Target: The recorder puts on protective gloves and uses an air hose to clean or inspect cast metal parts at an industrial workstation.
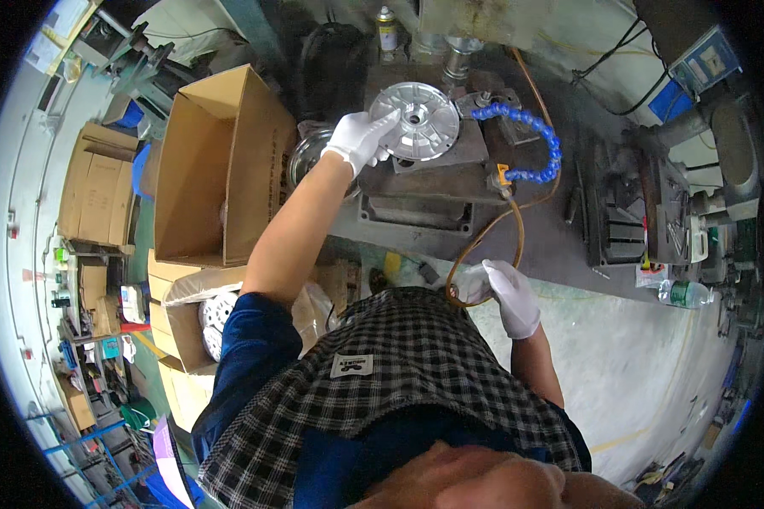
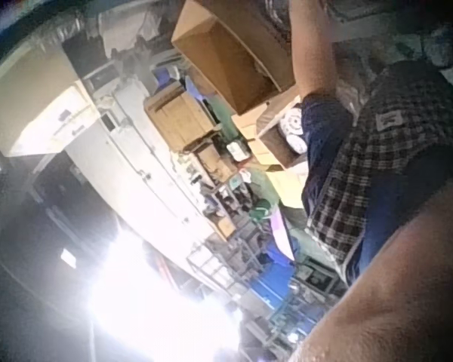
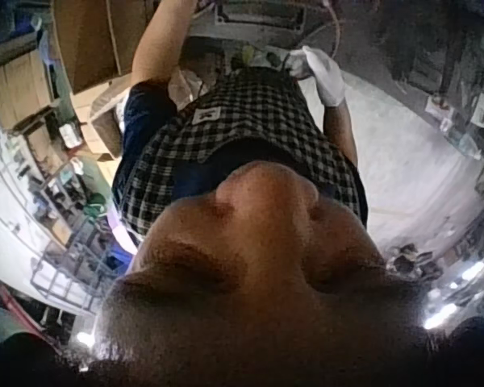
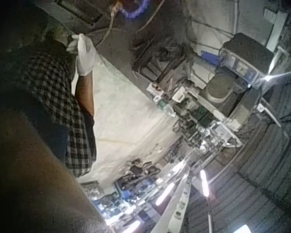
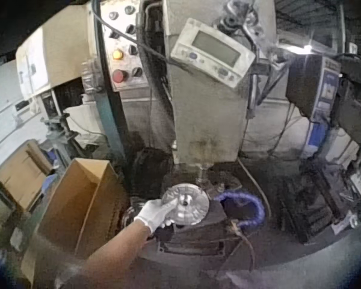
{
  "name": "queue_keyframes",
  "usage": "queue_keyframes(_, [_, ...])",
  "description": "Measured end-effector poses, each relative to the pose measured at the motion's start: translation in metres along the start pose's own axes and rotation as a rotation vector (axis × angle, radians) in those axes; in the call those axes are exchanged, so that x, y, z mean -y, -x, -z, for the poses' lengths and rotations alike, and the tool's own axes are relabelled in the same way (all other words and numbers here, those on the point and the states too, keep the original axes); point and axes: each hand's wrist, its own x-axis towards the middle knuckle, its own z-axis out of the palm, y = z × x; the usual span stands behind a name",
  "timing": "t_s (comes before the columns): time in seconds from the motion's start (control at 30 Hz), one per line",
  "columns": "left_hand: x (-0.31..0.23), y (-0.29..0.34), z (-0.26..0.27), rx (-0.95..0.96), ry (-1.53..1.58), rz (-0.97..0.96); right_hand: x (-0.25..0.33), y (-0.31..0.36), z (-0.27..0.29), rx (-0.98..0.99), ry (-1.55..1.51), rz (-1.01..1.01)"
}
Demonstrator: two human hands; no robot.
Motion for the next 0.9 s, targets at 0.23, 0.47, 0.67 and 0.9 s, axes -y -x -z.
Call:
queue_keyframes(0.23, [-0.002, -0.010, 0.013, 0.144, -0.212, 0.113, 0.007, 0.004, -0.001, -0.024, 0.035, 0.048])
queue_keyframes(0.47, [0.003, -0.019, 0.019, 0.167, -0.182, 0.141, -0.001, 0.003, 0.002, -0.125, 0.194, 0.041])
queue_keyframes(0.67, [0.000, -0.023, 0.022, 0.220, -0.241, 0.157, 0.011, 0.006, -0.016, -0.077, 0.171, 0.032])
queue_keyframes(0.9, [-0.008, -0.028, 0.030, 0.281, -0.410, 0.136, 0.017, 0.011, -0.060, -0.133, 0.173, 0.085])
